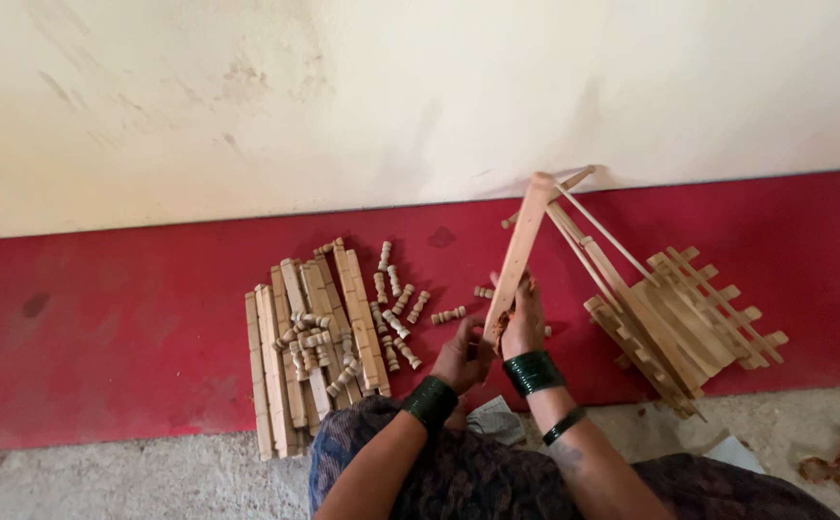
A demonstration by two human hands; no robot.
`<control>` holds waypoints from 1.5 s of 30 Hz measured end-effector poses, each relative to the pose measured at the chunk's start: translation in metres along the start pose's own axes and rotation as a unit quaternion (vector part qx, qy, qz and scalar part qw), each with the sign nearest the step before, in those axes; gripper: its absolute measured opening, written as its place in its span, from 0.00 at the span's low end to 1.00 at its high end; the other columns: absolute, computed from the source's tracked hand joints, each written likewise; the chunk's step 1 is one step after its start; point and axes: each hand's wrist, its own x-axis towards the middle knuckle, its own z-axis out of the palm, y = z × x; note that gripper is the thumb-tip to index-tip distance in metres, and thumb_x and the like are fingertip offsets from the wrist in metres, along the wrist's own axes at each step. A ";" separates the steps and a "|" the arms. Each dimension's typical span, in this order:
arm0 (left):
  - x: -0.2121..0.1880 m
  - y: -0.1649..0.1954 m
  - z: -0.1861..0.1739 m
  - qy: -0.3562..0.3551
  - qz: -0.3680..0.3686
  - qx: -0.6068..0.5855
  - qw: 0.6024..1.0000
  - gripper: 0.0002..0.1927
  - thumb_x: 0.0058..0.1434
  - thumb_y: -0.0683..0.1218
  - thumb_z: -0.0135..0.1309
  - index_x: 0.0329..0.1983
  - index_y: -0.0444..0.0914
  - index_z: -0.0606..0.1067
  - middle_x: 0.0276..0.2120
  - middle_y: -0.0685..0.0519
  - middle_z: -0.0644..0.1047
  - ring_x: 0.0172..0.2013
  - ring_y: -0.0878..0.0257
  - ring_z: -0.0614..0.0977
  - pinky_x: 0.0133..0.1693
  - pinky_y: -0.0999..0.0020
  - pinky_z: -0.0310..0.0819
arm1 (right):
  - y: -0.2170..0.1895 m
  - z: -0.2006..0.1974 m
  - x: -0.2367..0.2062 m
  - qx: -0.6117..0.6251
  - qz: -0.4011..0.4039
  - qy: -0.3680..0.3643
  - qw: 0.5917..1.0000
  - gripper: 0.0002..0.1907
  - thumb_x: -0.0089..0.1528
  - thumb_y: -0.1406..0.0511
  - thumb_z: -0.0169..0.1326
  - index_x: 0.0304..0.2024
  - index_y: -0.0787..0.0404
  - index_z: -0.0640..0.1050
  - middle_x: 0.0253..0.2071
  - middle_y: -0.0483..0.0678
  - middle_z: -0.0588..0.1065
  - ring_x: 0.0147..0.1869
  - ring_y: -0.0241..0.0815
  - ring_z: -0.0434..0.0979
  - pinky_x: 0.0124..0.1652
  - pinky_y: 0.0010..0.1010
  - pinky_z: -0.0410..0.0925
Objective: The person sits on the floor and assembles wooden toy parts, wrapping orange rubber bands around wooden sticks and joining spool-shaped beads and slatted wooden pieces to build small wooden toy structures.
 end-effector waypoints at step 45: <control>-0.013 0.085 -0.075 0.176 0.185 -0.071 0.964 0.26 0.73 0.55 0.42 0.68 0.38 0.69 0.62 0.43 0.70 0.58 0.50 0.76 0.60 0.50 0.73 | 0.081 -0.045 -0.006 -0.570 -0.144 -0.167 0.791 0.39 0.57 0.75 0.60 0.69 0.60 0.62 0.66 0.60 0.65 0.66 0.58 0.69 0.60 0.41 0.67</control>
